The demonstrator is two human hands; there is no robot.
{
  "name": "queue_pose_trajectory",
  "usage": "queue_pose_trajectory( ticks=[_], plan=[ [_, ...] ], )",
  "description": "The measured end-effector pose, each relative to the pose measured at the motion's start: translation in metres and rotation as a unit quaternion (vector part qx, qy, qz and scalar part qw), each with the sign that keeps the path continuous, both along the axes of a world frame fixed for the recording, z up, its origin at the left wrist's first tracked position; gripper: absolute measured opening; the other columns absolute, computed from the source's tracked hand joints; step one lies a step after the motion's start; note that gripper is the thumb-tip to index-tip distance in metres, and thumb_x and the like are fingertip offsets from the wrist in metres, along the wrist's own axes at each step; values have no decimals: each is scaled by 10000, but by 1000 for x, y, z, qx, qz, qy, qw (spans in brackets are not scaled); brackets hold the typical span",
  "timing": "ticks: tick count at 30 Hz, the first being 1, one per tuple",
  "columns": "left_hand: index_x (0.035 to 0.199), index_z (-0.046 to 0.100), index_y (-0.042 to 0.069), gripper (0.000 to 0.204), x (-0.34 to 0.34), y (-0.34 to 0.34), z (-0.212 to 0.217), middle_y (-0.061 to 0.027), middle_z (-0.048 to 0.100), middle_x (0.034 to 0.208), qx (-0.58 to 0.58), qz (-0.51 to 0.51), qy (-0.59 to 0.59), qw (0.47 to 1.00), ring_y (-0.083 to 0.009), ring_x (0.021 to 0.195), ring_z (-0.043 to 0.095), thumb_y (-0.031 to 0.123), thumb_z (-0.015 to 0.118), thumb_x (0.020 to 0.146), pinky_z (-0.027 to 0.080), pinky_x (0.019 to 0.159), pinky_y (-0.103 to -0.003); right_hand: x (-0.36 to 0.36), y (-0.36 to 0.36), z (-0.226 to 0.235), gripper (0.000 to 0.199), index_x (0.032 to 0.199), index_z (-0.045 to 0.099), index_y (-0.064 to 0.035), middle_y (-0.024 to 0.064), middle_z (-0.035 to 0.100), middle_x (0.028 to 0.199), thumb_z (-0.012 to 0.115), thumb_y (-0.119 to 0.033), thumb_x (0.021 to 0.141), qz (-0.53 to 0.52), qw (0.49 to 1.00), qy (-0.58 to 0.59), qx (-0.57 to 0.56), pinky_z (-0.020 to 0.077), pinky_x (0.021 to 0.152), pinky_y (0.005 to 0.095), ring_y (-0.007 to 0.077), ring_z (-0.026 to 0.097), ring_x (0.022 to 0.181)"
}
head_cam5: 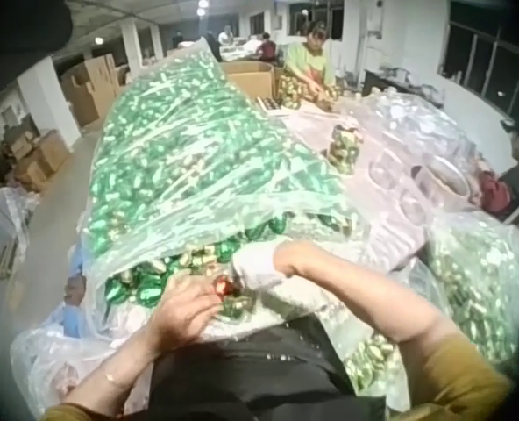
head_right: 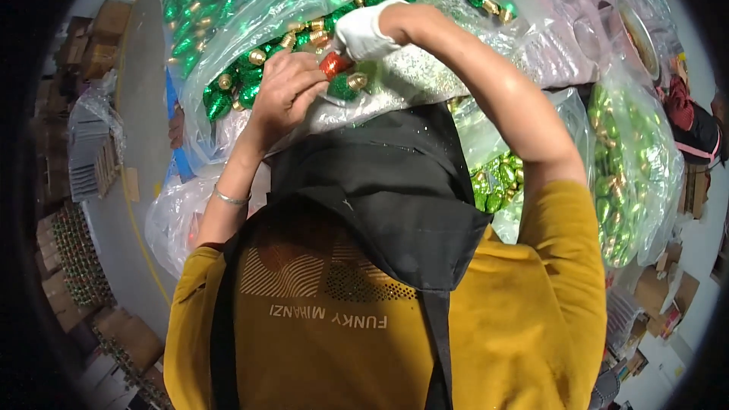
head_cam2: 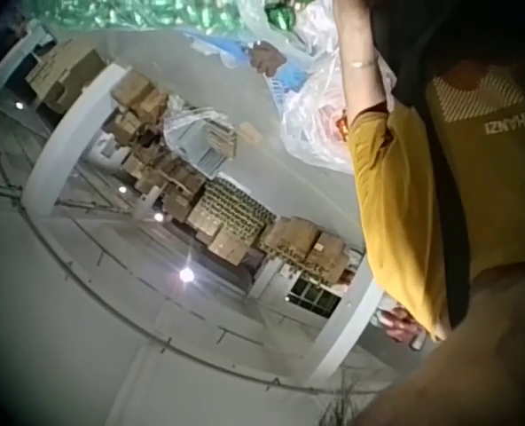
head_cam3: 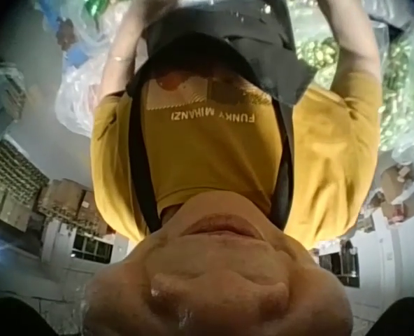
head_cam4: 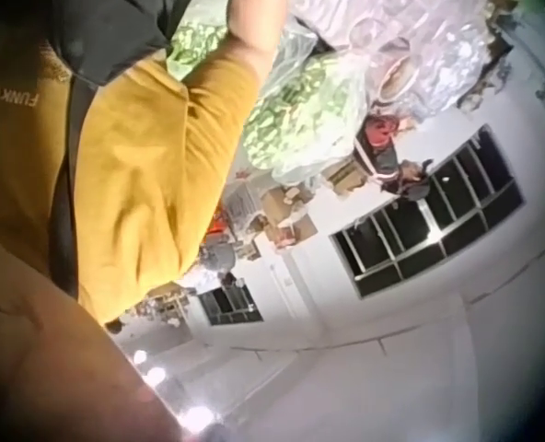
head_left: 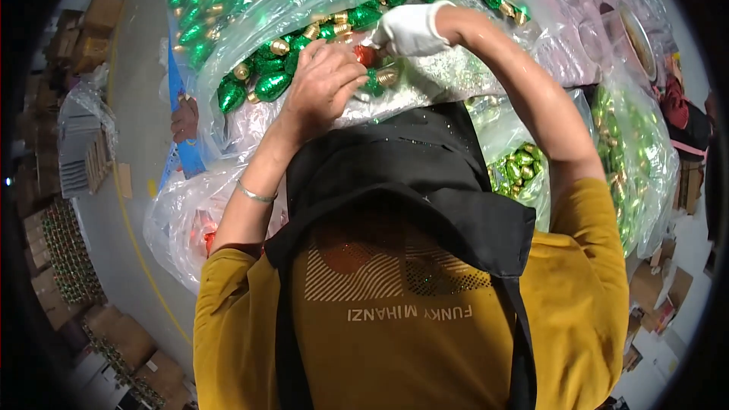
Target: Sort and group red and green Christmas ornaments into piles on a packing table.
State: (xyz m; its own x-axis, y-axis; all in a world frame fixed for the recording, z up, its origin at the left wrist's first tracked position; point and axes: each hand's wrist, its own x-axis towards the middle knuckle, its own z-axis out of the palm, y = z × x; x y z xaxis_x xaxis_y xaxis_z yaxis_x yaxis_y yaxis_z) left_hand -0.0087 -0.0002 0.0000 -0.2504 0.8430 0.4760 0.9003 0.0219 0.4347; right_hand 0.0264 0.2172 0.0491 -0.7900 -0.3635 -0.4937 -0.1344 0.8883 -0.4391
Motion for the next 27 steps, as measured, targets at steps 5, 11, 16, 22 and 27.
queue_pose_trajectory(
  ticks=[5,11,16,22,27],
  plan=[
    [839,654,43,64,-1,-12,-8,-67,633,833,-19,0,12,1000,-232,988,591,91,655,797,306,1018,-426,-27,-2,-70,239,1014,643,-39,172,643,774,576,-107,796,71,996,-45,-16,471,644,385,277,598,671],
    [828,646,31,85,7,-26,-15,-80,621,822,-21,0,-26,999,-239,953,589,112,641,803,352,954,-412,-27,-37,-52,356,1113,615,-83,167,666,842,612,-99,757,172,978,112,-26,494,696,371,315,639,762],
    [814,640,25,89,-1,-20,-11,-91,605,815,-34,-48,-58,997,-246,901,579,113,625,811,363,934,-411,-32,-24,-60,248,977,675,-57,172,677,870,636,-123,741,49,993,7,106,486,674,387,306,635,760],
    [817,629,22,100,-4,-21,-13,-102,592,807,-39,-73,-34,996,-264,872,569,121,611,815,368,925,-403,-35,-6,-90,269,1014,644,-125,155,671,891,613,-91,749,56,993,64,82,486,694,385,297,630,773],
    [829,619,23,70,-8,-22,-15,-105,590,816,-42,-70,-32,996,-277,892,568,81,620,788,378,915,-395,-28,-24,-39,571,1264,552,-268,104,666,988,586,-1,760,61,997,-12,41,478,739,375,267,627,834]
  ],
)
